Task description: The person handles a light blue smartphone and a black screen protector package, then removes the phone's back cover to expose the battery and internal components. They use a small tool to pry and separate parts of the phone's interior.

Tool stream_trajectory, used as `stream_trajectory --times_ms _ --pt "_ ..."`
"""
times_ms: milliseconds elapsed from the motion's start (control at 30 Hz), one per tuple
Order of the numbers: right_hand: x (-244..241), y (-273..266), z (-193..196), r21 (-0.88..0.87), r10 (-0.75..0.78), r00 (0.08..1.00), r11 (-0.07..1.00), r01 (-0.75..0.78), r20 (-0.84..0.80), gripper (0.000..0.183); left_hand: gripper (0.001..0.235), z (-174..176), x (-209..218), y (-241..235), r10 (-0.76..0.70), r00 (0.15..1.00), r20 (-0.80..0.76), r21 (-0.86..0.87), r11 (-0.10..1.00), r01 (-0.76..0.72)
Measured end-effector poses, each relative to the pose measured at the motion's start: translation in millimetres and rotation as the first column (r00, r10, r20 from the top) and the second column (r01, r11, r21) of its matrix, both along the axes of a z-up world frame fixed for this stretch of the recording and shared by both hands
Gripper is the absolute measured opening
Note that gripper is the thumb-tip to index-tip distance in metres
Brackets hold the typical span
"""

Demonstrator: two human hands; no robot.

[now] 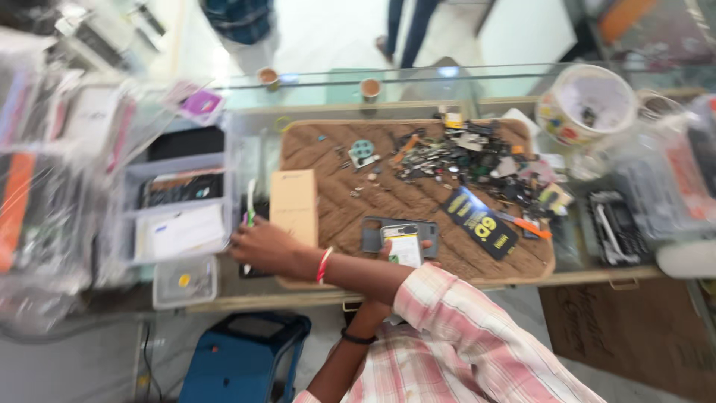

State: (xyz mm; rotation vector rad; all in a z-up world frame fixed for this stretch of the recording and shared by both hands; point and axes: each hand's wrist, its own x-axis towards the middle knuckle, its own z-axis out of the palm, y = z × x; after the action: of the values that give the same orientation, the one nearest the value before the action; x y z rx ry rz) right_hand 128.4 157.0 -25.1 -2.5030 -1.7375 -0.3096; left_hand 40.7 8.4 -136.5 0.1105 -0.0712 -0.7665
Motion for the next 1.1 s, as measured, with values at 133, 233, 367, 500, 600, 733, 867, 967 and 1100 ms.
stream_trajectory --times_ms 133,233,367,500,600,733,867,967,1100 --pt "-0.7 -1.3 -9.2 -0.031 -0.022 1.0 0.999 0.022 -0.003 0.021 0.089 30.7 -0.2 12.8 -0.031 0.999 0.014 0.094 0.995 0.03" --pt "-5.2 -6.5 0.2 -0.015 -0.058 0.994 0.998 0.06 0.091 0.016 0.09 41.8 1.4 15.2 -0.137 0.985 -0.1 0.006 0.99 0.138" --pt "-17.2 -4.6 12.7 -0.029 -0.138 0.987 0.99 0.14 0.078 0.016 0.09 37.9 5.1 17.0 -0.167 0.984 -0.067 -0.041 0.985 0.165" --pt "-22.5 -5.8 14.2 -0.093 -0.138 0.978 0.984 0.153 0.159 0.015 0.091 35.9 6.3 17.3 -0.157 0.987 -0.032 -0.005 0.988 0.157" --pt "-23.7 -3.4 9.5 -0.062 -0.14 0.989 0.988 0.143 0.051 0.015 0.088 40.7 3.7 20.3 -0.164 0.985 -0.057 0.012 0.986 0.165" --pt "-22.6 0.5 3.7 -0.001 -0.147 0.971 0.989 0.149 0.19 0.019 0.087 48.5 3.0 23.4 -0.129 0.992 -0.009 0.032 0.991 0.129" --pt "-21.4 -0.4 2.7 -0.089 -0.084 0.989 0.991 0.095 0.118 0.019 0.084 51.9 1.3 23.6 -0.128 0.991 -0.038 0.023 0.991 0.128" --pt "-21.9 -3.9 0.8 -0.058 -0.051 0.979 0.996 0.063 0.199 0.019 0.086 49.2 1.7 21.5 -0.115 0.993 -0.011 0.048 0.992 0.115" --pt "-18.8 -6.2 -0.5 -0.031 -0.025 0.973 0.999 0.033 0.229 0.018 0.089 42.4 4.2 18.9 -0.119 0.993 -0.009 0.043 0.992 0.119"
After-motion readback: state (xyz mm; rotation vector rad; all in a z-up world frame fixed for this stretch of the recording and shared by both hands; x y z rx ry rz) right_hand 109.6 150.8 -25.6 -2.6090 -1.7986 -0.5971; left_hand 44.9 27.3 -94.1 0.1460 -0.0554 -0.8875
